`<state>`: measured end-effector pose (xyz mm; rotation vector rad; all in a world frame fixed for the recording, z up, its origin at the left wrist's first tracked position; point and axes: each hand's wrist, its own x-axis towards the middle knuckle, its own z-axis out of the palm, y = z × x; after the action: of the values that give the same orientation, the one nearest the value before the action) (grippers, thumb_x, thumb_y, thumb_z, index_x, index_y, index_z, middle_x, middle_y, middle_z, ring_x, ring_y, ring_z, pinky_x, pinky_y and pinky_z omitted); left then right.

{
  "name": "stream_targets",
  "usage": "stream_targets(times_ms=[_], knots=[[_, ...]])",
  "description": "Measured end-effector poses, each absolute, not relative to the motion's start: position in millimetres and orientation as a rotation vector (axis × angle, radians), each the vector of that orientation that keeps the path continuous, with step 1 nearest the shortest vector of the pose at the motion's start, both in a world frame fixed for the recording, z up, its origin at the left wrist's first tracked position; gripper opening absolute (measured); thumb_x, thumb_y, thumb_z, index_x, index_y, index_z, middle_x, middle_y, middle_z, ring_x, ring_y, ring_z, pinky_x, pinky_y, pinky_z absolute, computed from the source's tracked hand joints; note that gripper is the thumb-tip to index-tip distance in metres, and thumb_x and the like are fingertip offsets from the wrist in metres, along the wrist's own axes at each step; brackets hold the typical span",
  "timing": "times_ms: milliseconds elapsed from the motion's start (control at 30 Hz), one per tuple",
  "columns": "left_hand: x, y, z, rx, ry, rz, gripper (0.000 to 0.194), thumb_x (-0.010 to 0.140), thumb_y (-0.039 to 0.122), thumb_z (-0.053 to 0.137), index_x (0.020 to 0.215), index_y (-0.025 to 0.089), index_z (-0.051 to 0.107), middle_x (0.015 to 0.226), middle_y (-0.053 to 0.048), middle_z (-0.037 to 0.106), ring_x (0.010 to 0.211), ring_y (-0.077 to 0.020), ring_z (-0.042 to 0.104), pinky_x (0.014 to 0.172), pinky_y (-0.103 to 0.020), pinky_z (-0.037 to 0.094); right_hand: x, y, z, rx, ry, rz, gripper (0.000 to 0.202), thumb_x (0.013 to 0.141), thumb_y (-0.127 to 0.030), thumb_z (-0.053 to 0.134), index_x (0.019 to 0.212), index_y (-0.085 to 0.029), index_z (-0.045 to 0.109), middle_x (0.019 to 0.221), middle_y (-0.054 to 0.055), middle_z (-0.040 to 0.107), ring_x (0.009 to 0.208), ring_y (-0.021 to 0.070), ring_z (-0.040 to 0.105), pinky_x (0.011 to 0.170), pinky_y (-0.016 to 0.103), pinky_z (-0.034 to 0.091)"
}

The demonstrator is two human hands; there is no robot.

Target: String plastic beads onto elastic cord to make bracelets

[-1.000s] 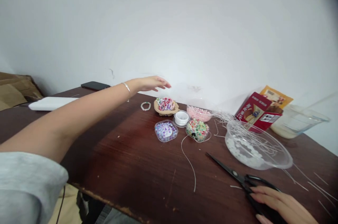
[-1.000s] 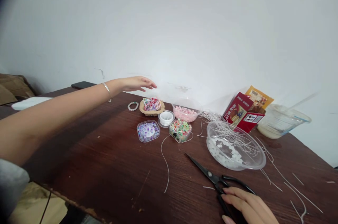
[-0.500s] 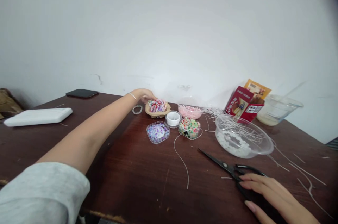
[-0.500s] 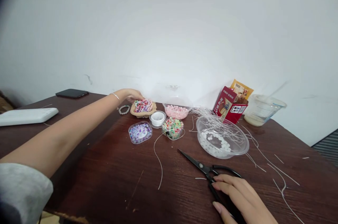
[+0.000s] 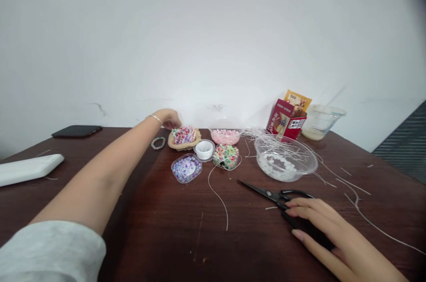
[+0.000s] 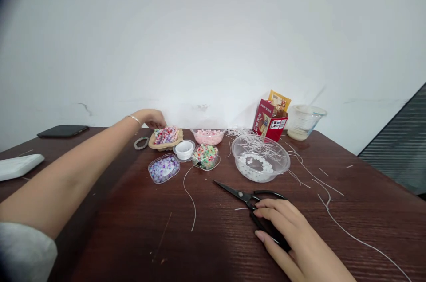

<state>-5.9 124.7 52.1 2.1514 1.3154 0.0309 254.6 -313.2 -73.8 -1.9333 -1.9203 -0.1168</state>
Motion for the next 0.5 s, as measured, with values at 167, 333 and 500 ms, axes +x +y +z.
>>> stream_targets(times_ms=[167, 333, 500], knots=[[-19.6, 116.3, 92.6, 2.234, 1.389, 0.079, 0.022, 0.073, 0.03, 0.065, 0.077, 0.009, 0.065, 0.075, -0.011, 0.066, 0.073, -0.0189, 0.063, 0.067, -0.03, 0.05, 257.0, -314.4, -76.6, -1.942, -1.913, -0.097, 0.034, 0.088, -0.041, 0.051, 0.121, -0.032, 0.053, 0.132, 0.001, 0.052, 0.123, 0.0218, 0.05, 0.103, 0.038, 0.046], [-22.0, 78.1, 83.1, 2.481, 1.187, 0.158, 0.021, 0.062, 0.032, 0.064, 0.075, 0.016, 0.067, 0.078, -0.005, 0.068, 0.076, -0.0172, 0.061, 0.067, -0.024, 0.045, 264.3, -315.0, -84.7, -1.933, -1.945, -0.081, 0.038, 0.089, -0.04, 0.05, 0.125, -0.031, 0.048, 0.134, 0.003, 0.049, 0.126, 0.0233, 0.047, 0.105, 0.042, 0.044], [-22.5, 59.6, 48.7, 2.635, 1.209, 0.124, 0.033, 0.054, 0.031, 0.069, 0.082, 0.015, 0.066, 0.076, -0.006, 0.067, 0.074, -0.0216, 0.059, 0.063, -0.026, 0.041, 266.2, -312.4, -85.9, -1.91, -1.955, -0.101, 0.037, 0.088, -0.039, 0.051, 0.124, -0.03, 0.05, 0.133, 0.003, 0.051, 0.125, 0.0246, 0.048, 0.103, 0.042, 0.046]])
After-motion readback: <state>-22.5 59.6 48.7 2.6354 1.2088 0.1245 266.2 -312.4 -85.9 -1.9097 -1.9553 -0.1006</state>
